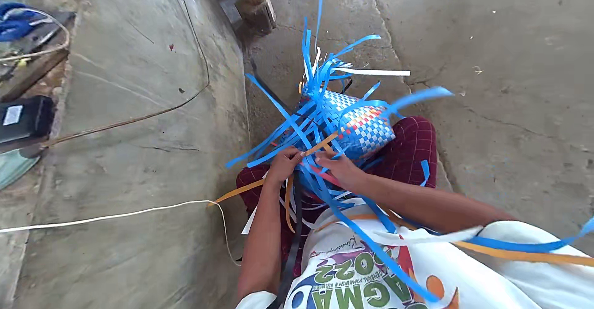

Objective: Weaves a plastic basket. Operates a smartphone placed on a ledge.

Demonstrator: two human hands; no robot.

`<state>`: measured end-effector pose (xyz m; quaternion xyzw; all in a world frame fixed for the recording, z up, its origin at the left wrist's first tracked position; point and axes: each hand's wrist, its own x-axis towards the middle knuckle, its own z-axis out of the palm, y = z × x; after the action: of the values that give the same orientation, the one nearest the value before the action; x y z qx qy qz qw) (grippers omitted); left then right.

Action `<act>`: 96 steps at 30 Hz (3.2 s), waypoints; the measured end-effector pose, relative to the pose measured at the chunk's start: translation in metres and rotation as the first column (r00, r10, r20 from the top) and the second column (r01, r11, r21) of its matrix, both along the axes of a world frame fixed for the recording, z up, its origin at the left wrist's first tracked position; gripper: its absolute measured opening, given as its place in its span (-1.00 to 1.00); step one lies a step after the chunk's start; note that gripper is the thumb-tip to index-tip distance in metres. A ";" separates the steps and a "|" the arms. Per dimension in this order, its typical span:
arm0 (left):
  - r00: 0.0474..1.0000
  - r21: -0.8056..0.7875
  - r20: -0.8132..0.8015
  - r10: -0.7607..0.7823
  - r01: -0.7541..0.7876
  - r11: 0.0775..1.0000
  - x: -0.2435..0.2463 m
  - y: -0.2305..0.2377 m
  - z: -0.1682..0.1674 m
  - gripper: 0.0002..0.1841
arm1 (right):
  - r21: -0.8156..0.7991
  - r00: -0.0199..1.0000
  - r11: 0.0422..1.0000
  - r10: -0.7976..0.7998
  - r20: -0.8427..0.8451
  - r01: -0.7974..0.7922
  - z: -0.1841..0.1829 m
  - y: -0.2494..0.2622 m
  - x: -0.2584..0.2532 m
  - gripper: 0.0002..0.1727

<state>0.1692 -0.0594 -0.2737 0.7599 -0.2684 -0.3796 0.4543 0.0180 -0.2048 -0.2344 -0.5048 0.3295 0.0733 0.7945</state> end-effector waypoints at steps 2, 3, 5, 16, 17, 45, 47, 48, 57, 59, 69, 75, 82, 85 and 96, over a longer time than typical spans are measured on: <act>1.000 -0.011 0.012 -0.022 0.022 1.000 -0.001 0.000 0.002 -0.80 | 0.045 0.996 0.999 0.031 -0.084 -0.028 -0.003 0.001 0.008 -0.71; 0.999 -0.012 0.026 -0.038 0.038 0.999 -0.002 0.000 0.002 -0.80 | 0.059 0.994 0.998 0.034 -0.106 -0.028 -0.001 0.000 0.014 -0.73; 0.994 0.022 0.073 -0.082 0.080 0.997 -0.004 0.002 0.007 -0.80 | 0.057 0.995 0.998 0.031 -0.095 -0.026 0.010 -0.004 0.027 -0.72; 0.943 0.304 0.250 -0.221 0.141 0.942 -0.006 -0.007 0.018 -0.67 | -0.517 0.916 0.774 0.397 -0.052 -0.365 0.042 -0.044 0.068 -0.54; 0.934 0.301 0.263 -0.240 0.157 0.941 -0.007 -0.009 0.021 -0.67 | -0.515 0.875 0.714 0.449 -0.182 -0.474 0.020 -0.041 0.067 -0.57; 0.971 0.272 0.219 -0.096 0.034 0.962 -0.016 -0.026 0.010 -0.66 | -0.175 0.959 0.984 0.015 0.283 0.037 0.079 -0.053 0.045 -0.84; 0.975 0.299 0.216 -0.054 -0.013 0.954 -0.017 -0.028 0.008 -0.64 | -0.236 0.928 0.972 0.071 0.365 0.019 0.091 -0.060 0.046 -0.82; 0.976 0.319 0.214 -0.051 -0.021 0.948 -0.017 -0.029 0.009 -0.63 | -0.330 0.940 0.942 0.172 0.294 -0.069 0.085 -0.061 0.044 -0.77; 0.944 0.418 0.186 -0.272 0.175 0.892 -0.018 -0.044 0.047 -0.73 | -0.541 0.948 0.795 0.319 -0.016 -0.276 -0.003 -0.054 0.035 -0.72; 0.953 0.416 0.179 -0.244 0.151 0.897 -0.014 -0.046 0.044 -0.74 | -0.594 0.958 0.768 0.286 -0.014 -0.238 0.005 -0.052 0.028 -0.67; 0.939 0.245 0.323 -0.115 0.035 0.969 -0.028 -0.039 0.029 -0.76 | -0.502 0.988 0.863 0.126 0.091 -0.064 -0.018 -0.040 0.007 -0.60; 0.912 0.206 0.399 -0.100 0.018 0.978 -0.031 -0.039 0.030 -0.85 | -0.522 0.940 0.829 -0.013 0.342 0.201 -0.031 -0.026 0.001 -0.63; 0.979 0.421 0.174 -0.109 0.027 0.907 -0.021 -0.060 0.029 -0.58 | -0.404 0.962 0.909 0.019 0.273 0.097 -0.006 -0.037 -0.010 -0.70; 0.966 0.465 0.239 -0.103 -0.021 0.885 -0.020 -0.063 0.027 -0.58 | -0.404 0.960 0.900 -0.048 0.277 0.161 0.027 -0.052 -0.009 -0.67; 0.970 0.483 0.202 -0.139 0.025 0.875 -0.019 -0.061 0.032 -0.59 | -0.219 0.982 0.972 -0.040 0.185 0.080 0.047 -0.070 0.039 -0.81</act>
<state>0.1502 -0.1205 -0.2416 0.8748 -0.2497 -0.3624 0.2025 0.0573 -0.2752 -0.1877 -0.5859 0.2781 -0.0344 0.7604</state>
